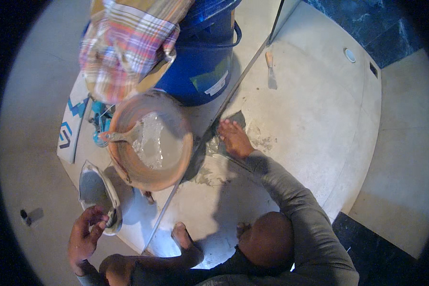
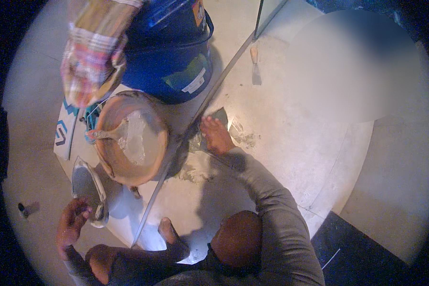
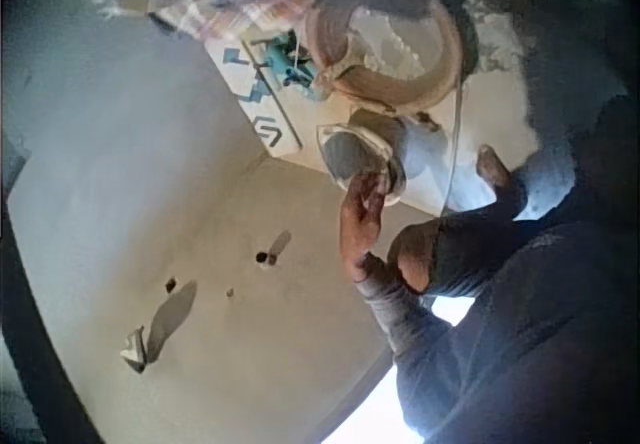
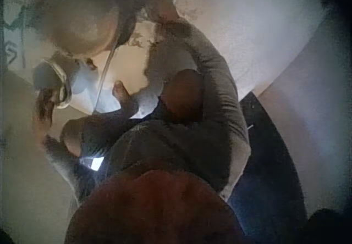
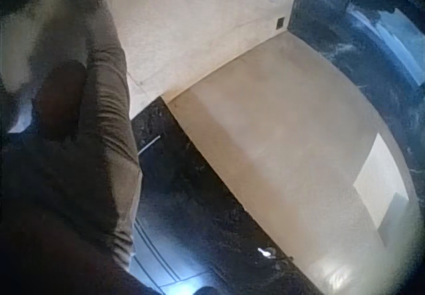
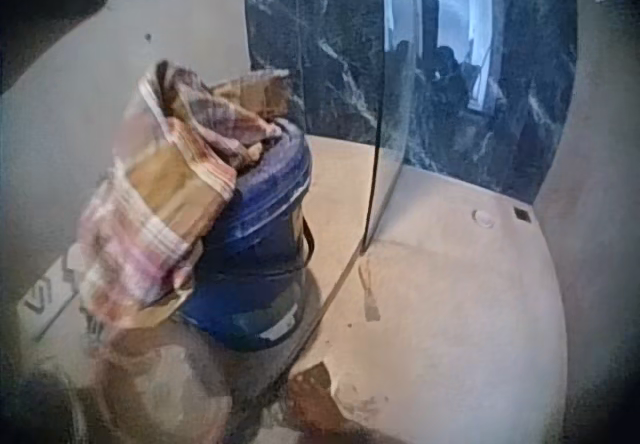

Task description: The person cleans tiles and applies adhesive or grout into the seams using a cloth and a mixing bowl.

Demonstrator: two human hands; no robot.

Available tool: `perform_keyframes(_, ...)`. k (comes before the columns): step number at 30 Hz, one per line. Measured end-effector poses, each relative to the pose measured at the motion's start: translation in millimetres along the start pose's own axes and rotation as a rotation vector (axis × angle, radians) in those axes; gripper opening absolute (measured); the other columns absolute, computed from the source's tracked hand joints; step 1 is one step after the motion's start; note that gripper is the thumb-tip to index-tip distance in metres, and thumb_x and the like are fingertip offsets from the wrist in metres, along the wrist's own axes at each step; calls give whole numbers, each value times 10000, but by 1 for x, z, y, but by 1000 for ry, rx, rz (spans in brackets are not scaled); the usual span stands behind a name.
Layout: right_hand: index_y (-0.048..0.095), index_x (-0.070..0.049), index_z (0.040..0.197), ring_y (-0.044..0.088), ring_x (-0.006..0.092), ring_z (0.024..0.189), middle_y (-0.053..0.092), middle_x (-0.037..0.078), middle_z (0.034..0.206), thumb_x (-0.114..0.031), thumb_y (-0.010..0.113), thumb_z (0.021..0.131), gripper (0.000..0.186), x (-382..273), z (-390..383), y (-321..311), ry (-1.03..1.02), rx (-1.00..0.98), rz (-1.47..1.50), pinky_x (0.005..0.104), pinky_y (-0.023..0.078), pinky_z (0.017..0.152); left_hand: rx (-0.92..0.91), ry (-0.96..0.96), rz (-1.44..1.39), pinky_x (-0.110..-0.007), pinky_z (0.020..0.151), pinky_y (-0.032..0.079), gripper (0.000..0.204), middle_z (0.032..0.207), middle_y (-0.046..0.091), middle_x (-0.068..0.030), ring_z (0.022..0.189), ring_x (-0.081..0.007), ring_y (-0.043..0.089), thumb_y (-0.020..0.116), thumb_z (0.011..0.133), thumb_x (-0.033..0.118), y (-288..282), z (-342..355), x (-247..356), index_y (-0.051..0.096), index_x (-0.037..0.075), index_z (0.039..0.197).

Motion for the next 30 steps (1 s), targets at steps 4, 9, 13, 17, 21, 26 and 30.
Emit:
perform_keyframes(4, 494, 29, 1242, 450, 341, 1241, 490, 210, 1311, -229, 439, 953, 391, -14, -28, -7, 137, 12, 485, 419, 318, 1059, -43, 37, -2, -315, 885, 437, 397, 1033, 596, -98, 978, -185, 564, 609, 878, 143, -2, -29, 0, 492, 2, 1230)
perform_keyframes(9, 500, 52, 1232, 555, 296, 1104, 573, 195, 1184, -246, 486, 948, 411, 29, -63, -58, 515, 83, 1450, 359, 394, 981, 34, 76, -49, -302, 857, 447, 372, 969, 613, -90, 950, -181, 588, 576, 860, 25, -3, -56, -21, 485, -24, 1218)
perform_keyframes(13, 473, 66, 1257, 484, 357, 1188, 506, 257, 1254, -278, 528, 911, 490, 57, -98, -92, 535, 481, 274, 405, 364, 1013, 90, 5, -136, -298, 881, 427, 418, 986, 595, -78, 954, -164, 568, 585, 848, 39, -8, -62, -36, 476, -11, 1249)
perform_keyframes(17, 437, 77, 1288, 397, 440, 1241, 398, 326, 1327, -340, 567, 871, 604, 57, -105, -77, 522, 427, 40, 427, 334, 1041, 68, 43, -123, -303, 898, 408, 446, 966, 579, -72, 938, -166, 552, 589, 844, 73, -10, -54, -41, 469, -8, 1266)
perform_keyframes(21, 393, 85, 1317, 322, 473, 1278, 333, 392, 1330, -388, 573, 861, 681, 50, -86, -52, 543, 519, -183, 469, 263, 1067, 57, -36, -152, -307, 901, 405, 457, 967, 571, -73, 943, -170, 548, 589, 842, 81, -11, -41, -41, 463, -12, 1270)
perform_keyframes(26, 430, 60, 1281, 347, 440, 1272, 377, 291, 1363, -112, 594, 800, 536, 31, -73, -30, 397, 488, -103, 469, 266, 1066, 36, -101, -182, -313, 901, 405, 475, 970, 563, -72, 944, -171, 544, 603, 845, 132, -17, -27, -39, 456, -23, 1269)
perform_keyframes(30, 434, 26, 1299, 369, 394, 1280, 407, 240, 1368, -51, 548, 820, 498, 12, -46, -20, 191, 395, -29, 447, 266, 1084, 31, -102, -182, -313, 895, 407, 476, 973, 561, -71, 946, -169, 535, 603, 859, 173, -17, -21, -39, 453, -33, 1260)
Point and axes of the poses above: each hand's wrist, its own z-axis towards the middle knuckle, its own y-axis out of the palm, x = y × z, the point moved 1 cm from there along z, towards the middle knuckle
